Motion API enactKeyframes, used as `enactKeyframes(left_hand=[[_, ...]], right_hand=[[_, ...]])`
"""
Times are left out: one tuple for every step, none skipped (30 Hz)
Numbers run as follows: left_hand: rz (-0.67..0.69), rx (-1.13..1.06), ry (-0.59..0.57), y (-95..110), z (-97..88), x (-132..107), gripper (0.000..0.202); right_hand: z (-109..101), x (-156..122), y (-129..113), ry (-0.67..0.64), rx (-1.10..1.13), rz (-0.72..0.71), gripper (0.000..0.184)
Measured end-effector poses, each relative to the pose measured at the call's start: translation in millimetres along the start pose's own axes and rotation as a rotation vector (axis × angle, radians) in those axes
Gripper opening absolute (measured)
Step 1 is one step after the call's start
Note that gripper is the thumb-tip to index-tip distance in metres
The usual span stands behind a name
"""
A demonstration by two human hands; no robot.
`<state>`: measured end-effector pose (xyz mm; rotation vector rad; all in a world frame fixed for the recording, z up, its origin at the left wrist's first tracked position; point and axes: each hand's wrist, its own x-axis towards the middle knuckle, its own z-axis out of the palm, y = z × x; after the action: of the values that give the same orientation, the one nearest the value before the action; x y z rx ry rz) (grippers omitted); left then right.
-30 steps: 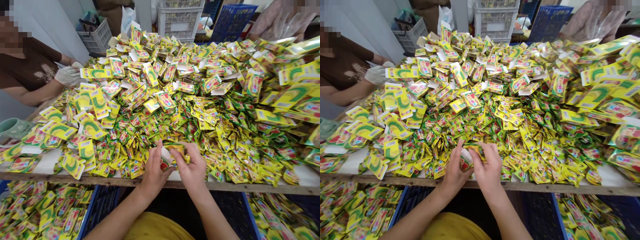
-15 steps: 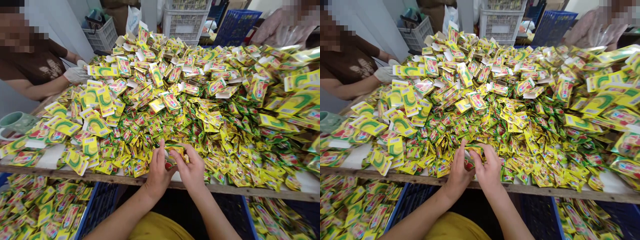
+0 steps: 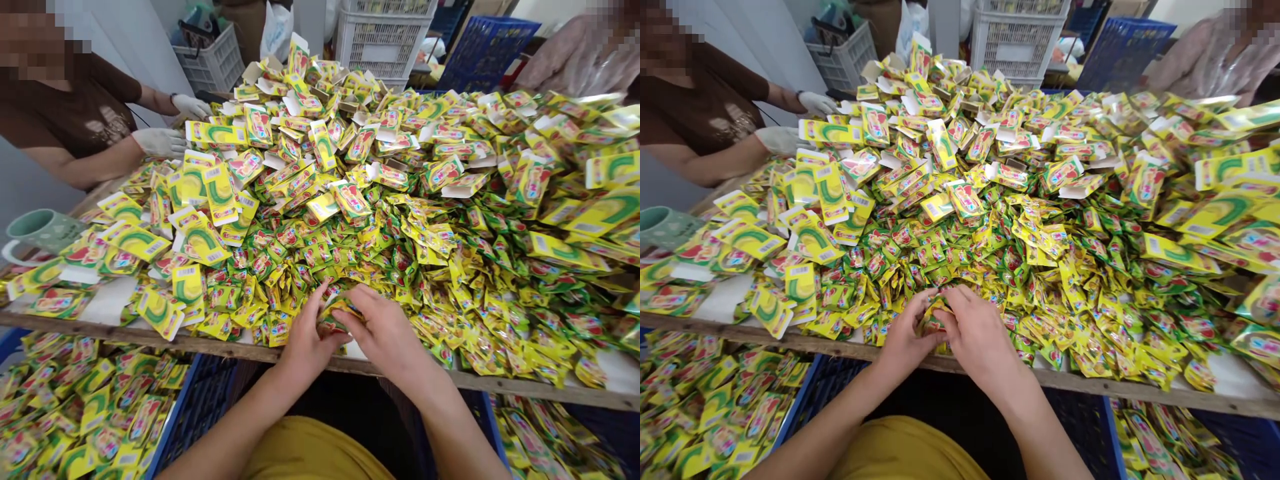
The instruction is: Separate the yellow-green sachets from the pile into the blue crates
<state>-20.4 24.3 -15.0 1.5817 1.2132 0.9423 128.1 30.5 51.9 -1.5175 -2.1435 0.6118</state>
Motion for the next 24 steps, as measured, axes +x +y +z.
enactKeyframes(left_hand=[[-0.048,-0.046,-0.027,0,-4.6,2,0.065],[-0.092,-0.092,-0.050,0,-8.6,3,0.054],[-0.125,-0.137,-0.067,0,-12.0,5,0.045],[-0.146,-0.187,-0.080,0,-14.5,6,0.038],[-0.161,-0.243,-0.088,0,-16.3,7,0.035],[-0.173,-0.303,-0.092,-1,-17.5,8,0.032],[-0.184,-0.354,-0.100,-1,-18.3,8,0.029],[-0.193,-0.390,-0.104,-2,-18.8,8,0.027],[-0.198,-0.412,-0.103,-3,-19.1,8,0.025],[-0.200,-0.420,-0.098,-4,-19.3,7,0.023],[-0.203,-0.423,-0.090,-5,-19.5,7,0.021],[-0.205,-0.430,-0.079,-7,-19.6,6,0.021],[-0.208,-0.442,-0.070,-8,-19.6,5,0.021],[-0.210,-0.457,-0.064,-9,-19.6,3,0.022],[-0.210,-0.468,-0.062,-10,-19.5,2,0.023],[-0.210,-0.471,-0.062,-11,-19.4,1,0.023],[-0.212,-0.462,-0.062,-11,-19.3,0,0.022],[-0.216,-0.442,-0.059,-11,-19.3,-1,0.022],[-0.220,-0.421,-0.057,-10,-19.4,-2,0.021],[-0.223,-0.409,-0.058,-10,-19.7,-3,0.021],[-0.223,-0.406,-0.064,-9,-20.2,-4,0.021],[-0.221,-0.409,-0.073,-8,-21.0,-4,0.021],[-0.218,-0.418,-0.084,-8,-22.1,-4,0.022],[-0.219,-0.435,-0.095,-8,-23.4,-5,0.022]], right_hand=[[2,1,0,0.024,0.013,0.005,0.005],[6,1,1,0.051,0.040,0.009,0.006],[10,1,3,0.082,0.083,0.012,0.007],[14,1,4,0.120,0.131,0.018,0.009],[19,1,5,0.162,0.179,0.026,0.011],[23,1,6,0.205,0.218,0.036,0.012],[28,1,7,0.252,0.244,0.046,0.012],[31,0,8,0.298,0.260,0.057,0.011],[34,-1,8,0.338,0.269,0.067,0.011],[36,-2,9,0.372,0.273,0.078,0.010],[37,-3,9,0.396,0.270,0.086,0.009],[37,-4,9,0.401,0.257,0.084,0.009],[36,-5,9,0.380,0.235,0.064,0.009],[35,-5,8,0.335,0.207,0.034,0.008],[32,-5,7,0.281,0.174,0.005,0.007],[30,-5,6,0.228,0.138,-0.016,0.008],[27,-5,4,0.180,0.099,-0.029,0.010],[25,-4,2,0.141,0.057,-0.031,0.011],[22,-3,-1,0.109,0.013,-0.022,0.013],[19,-2,-3,0.075,-0.031,-0.011,0.013],[16,-2,-6,0.039,-0.068,-0.002,0.013],[13,-1,-8,0.000,-0.091,-0.001,0.011],[10,-1,-9,-0.038,-0.092,-0.005,0.009],[8,-1,-10,-0.059,-0.069,-0.015,0.009]])
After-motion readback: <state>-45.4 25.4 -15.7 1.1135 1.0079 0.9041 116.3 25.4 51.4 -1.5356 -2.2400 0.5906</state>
